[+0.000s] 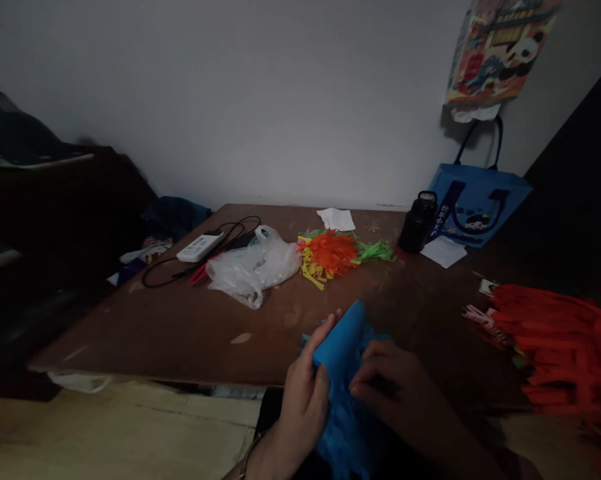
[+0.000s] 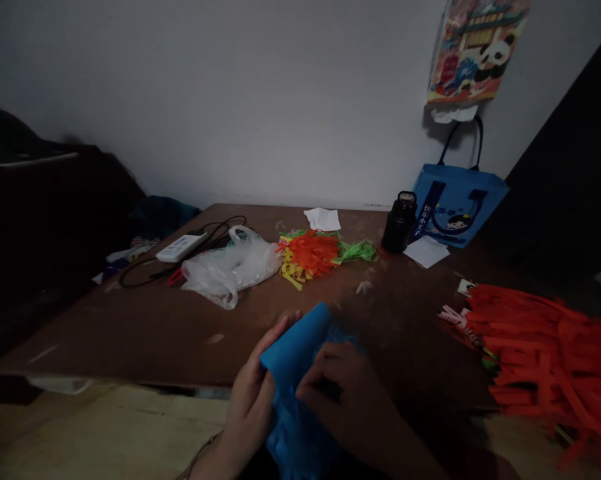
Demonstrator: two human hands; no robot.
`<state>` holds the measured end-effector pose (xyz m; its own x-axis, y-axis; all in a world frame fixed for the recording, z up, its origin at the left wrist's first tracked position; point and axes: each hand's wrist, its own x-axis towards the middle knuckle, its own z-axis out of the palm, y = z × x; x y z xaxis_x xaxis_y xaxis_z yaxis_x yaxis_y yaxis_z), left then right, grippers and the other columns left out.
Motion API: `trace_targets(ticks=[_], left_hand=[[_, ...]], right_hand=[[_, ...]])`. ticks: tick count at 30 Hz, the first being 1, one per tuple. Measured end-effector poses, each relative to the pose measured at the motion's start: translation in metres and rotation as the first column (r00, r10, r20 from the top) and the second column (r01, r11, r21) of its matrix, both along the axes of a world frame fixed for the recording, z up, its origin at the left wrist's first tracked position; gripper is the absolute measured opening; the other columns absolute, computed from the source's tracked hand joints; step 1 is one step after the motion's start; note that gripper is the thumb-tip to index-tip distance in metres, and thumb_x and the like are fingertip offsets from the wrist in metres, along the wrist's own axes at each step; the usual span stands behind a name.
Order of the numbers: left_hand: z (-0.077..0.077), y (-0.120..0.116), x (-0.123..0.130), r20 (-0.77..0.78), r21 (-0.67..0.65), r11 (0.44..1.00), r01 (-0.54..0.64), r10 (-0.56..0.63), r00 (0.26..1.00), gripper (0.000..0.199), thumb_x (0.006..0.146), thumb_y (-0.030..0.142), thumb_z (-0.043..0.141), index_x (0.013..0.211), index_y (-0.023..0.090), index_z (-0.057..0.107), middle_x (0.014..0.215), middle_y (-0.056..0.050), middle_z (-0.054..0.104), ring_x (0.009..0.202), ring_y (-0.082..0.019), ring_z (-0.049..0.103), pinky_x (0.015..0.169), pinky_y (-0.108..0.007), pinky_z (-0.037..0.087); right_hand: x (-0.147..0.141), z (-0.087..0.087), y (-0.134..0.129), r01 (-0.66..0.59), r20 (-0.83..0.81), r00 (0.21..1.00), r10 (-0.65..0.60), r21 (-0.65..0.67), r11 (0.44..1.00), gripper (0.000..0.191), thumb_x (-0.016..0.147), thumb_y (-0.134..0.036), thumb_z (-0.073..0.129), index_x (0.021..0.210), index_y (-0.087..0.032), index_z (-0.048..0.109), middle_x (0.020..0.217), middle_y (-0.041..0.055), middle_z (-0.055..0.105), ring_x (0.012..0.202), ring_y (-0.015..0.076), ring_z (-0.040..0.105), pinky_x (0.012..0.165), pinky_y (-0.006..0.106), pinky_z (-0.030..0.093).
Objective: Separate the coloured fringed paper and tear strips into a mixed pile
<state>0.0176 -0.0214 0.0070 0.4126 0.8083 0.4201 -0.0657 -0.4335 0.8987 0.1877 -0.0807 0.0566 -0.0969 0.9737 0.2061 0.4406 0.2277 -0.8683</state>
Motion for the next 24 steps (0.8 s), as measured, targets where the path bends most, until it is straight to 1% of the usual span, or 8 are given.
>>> trace_targets(ticks=[2,4,8,13,20,24], left_hand=[[0.0003,-0.0001,-0.0006,-0.018,0.017,1.000,0.002,-0.001,1.000,0.045,0.101,0.028,0.039,0.145,0.032,0.035,0.152,-0.001,0.041,0.138,-0.018,0.038,0.115,-0.030,0.030],[0.0003,-0.0001,-0.0010,-0.036,0.039,0.999,0.001,0.001,0.999,0.046,0.101,0.028,0.039,0.146,0.031,0.034,0.153,-0.001,0.040,0.139,-0.019,0.037,0.116,-0.031,0.029],[-0.0002,0.0005,-0.0009,-0.036,0.077,0.997,0.007,-0.005,0.999,0.046,0.101,0.029,0.038,0.146,0.031,0.033,0.153,-0.001,0.040,0.139,-0.019,0.038,0.116,-0.031,0.029],[0.0009,0.0010,-0.0007,-0.035,0.090,0.996,-0.005,0.009,0.999,0.046,0.101,0.027,0.038,0.146,0.032,0.034,0.151,0.000,0.042,0.138,-0.018,0.040,0.115,-0.031,0.032],[0.0000,-0.0014,-0.0025,-0.047,0.084,0.996,-0.021,0.025,0.999,0.046,0.100,0.028,0.039,0.147,0.027,0.035,0.151,-0.005,0.043,0.137,-0.023,0.041,0.113,-0.037,0.035],[-0.0003,-0.0011,-0.0032,-0.055,0.072,0.997,-0.015,0.019,0.998,0.047,0.100,0.028,0.040,0.147,0.026,0.035,0.151,-0.005,0.042,0.136,-0.023,0.042,0.113,-0.038,0.035]], right_hand=[[-0.0008,0.0006,0.0002,-0.009,0.029,1.000,0.008,0.013,1.000,0.001,0.082,-0.023,0.069,0.082,-0.023,0.069,0.083,-0.0015,0.059,0.083,0.0143,0.056,0.075,0.027,0.037],[-0.0018,0.0015,0.0008,-0.019,0.061,0.998,0.017,0.024,1.000,0.001,0.081,-0.021,0.069,0.081,-0.022,0.069,0.083,-0.0015,0.060,0.083,0.0143,0.055,0.076,0.028,0.037],[-0.0033,0.0025,0.0028,-0.035,0.085,0.996,0.032,0.036,0.999,0.009,0.081,-0.017,0.066,0.074,-0.021,0.066,0.077,-0.0024,0.058,0.079,0.0131,0.054,0.075,0.027,0.036],[-0.0037,0.0029,0.0034,-0.012,0.037,0.999,0.010,0.045,0.999,0.010,0.080,-0.015,0.064,0.070,-0.019,0.063,0.075,-0.0028,0.057,0.076,0.0119,0.054,0.071,0.026,0.036],[-0.0043,0.0033,0.0040,0.028,-0.035,0.999,-0.026,0.058,0.998,0.012,0.079,-0.014,0.061,0.068,-0.019,0.061,0.073,-0.0030,0.055,0.072,0.0113,0.053,0.067,0.024,0.037],[-0.0048,0.0047,0.0042,0.023,-0.018,1.000,-0.022,0.063,0.998,0.014,0.081,-0.014,0.059,0.069,-0.020,0.058,0.075,-0.0026,0.055,0.073,0.0120,0.054,0.067,0.024,0.039]])
